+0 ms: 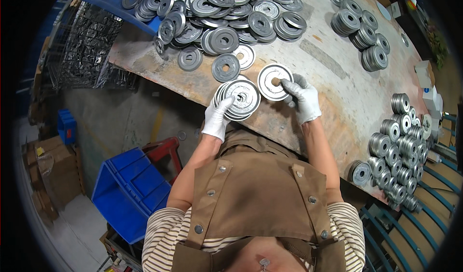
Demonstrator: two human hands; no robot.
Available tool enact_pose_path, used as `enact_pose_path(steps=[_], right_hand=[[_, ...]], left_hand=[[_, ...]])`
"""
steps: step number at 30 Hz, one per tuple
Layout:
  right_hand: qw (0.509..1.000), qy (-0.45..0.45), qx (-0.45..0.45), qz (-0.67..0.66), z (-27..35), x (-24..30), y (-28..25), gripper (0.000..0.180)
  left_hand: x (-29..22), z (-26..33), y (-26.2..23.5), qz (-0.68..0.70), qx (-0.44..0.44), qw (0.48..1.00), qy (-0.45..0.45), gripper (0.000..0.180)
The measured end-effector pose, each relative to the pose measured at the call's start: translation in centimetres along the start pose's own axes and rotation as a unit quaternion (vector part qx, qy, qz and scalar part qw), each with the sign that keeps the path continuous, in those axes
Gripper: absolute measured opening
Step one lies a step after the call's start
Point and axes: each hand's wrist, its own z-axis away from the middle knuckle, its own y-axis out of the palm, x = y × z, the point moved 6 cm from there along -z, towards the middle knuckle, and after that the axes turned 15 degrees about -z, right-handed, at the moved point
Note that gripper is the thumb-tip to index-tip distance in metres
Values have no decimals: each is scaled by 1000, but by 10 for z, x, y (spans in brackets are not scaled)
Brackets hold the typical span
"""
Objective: The person sorts and stacks circular metal rings by hand, taking them from a large pile and organizing them into neat stacks.
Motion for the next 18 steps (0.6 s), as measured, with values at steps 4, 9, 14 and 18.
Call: enact_pose_path(steps=[4, 9, 14, 18], right_hand=[[998, 32, 51, 4, 5, -15, 1, 23], [997, 22, 23, -71, 3, -25, -13, 31], [993, 45, 54, -90, 4, -27, -14, 32], [991, 58, 58, -103, 5, -27, -14, 33]], left_hand=[[-6, 3, 13, -16, -1, 1000, 14, 46], [-11, 6, 21, -36, 25, 998, 46, 46], [-7, 8, 17, -33, 16, 999, 33, 48], [-4, 5, 14, -35, 15, 999, 23, 49]])
